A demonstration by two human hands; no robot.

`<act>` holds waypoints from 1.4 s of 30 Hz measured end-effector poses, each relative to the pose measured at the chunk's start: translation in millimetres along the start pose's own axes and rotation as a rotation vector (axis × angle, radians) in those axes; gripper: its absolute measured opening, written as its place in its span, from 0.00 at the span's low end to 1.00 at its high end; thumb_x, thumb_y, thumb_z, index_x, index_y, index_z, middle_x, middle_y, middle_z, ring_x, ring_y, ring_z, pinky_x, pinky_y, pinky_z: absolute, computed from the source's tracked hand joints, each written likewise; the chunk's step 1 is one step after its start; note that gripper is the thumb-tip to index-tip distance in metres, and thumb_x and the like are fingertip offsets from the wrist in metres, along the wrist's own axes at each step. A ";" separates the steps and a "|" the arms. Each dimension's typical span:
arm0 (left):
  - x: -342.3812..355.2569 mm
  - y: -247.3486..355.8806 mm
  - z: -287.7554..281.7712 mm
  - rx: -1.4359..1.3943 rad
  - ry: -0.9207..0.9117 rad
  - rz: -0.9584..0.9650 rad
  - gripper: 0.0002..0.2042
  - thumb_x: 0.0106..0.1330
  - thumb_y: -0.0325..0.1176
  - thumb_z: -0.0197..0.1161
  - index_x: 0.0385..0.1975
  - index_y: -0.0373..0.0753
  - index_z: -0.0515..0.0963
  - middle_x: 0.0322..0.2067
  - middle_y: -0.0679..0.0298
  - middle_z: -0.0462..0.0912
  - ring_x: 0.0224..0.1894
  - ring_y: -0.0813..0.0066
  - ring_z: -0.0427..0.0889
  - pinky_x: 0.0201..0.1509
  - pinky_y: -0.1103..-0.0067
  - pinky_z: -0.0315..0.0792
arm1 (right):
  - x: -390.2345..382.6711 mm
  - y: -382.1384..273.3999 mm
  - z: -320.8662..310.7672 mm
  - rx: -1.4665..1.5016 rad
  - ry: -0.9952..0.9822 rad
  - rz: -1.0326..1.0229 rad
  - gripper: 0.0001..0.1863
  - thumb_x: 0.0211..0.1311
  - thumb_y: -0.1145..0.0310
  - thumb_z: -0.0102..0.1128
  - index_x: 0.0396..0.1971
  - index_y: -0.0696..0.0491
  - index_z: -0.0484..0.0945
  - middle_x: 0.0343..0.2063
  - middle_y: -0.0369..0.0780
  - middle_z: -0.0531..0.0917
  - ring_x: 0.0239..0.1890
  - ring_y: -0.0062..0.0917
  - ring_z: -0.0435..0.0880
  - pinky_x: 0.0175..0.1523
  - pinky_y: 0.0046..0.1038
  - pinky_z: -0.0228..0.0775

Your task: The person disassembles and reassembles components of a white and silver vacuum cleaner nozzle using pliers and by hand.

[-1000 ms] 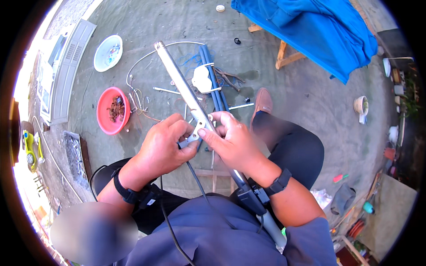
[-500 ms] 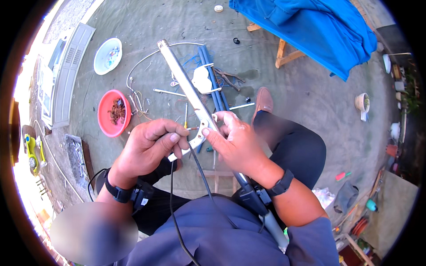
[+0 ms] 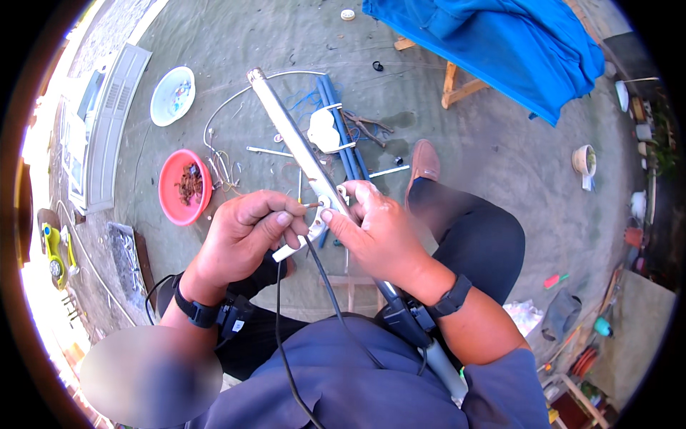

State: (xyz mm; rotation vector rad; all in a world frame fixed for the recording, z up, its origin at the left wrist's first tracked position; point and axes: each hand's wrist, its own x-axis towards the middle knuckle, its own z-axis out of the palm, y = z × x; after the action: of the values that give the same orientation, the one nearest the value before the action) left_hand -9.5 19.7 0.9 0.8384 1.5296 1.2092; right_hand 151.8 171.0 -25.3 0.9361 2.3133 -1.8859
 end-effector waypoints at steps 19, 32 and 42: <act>4.1 -11.1 9.8 -0.086 0.056 -0.103 0.03 0.68 0.23 0.58 0.38 0.33 0.72 0.29 0.64 0.81 0.32 0.81 0.81 0.38 0.82 0.76 | -3.3 -0.6 4.3 -0.212 0.062 -0.108 0.23 0.61 0.59 0.62 0.48 0.61 0.70 0.25 0.49 0.81 0.28 0.42 0.83 0.32 0.37 0.72; 3.9 -9.5 14.2 0.207 0.037 -0.122 0.08 0.70 0.31 0.59 0.31 0.33 0.74 0.24 0.63 0.81 0.26 0.79 0.81 0.31 0.81 0.74 | -6.8 -3.3 5.0 -0.180 0.064 -0.084 0.23 0.61 0.59 0.61 0.50 0.59 0.70 0.26 0.49 0.82 0.29 0.44 0.83 0.34 0.38 0.72; 3.1 -0.4 16.6 -0.035 -0.066 -0.287 0.12 0.76 0.33 0.47 0.34 0.32 0.72 0.24 0.64 0.79 0.25 0.79 0.81 0.29 0.81 0.73 | -5.2 13.6 9.2 0.035 0.104 -0.154 0.18 0.68 0.65 0.48 0.51 0.61 0.72 0.30 0.51 0.81 0.31 0.41 0.83 0.35 0.37 0.73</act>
State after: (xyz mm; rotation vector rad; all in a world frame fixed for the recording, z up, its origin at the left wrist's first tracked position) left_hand 5.5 27.2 -0.9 0.6055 1.5119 0.9861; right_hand 159.0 161.8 -38.0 0.9039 2.4862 -1.9861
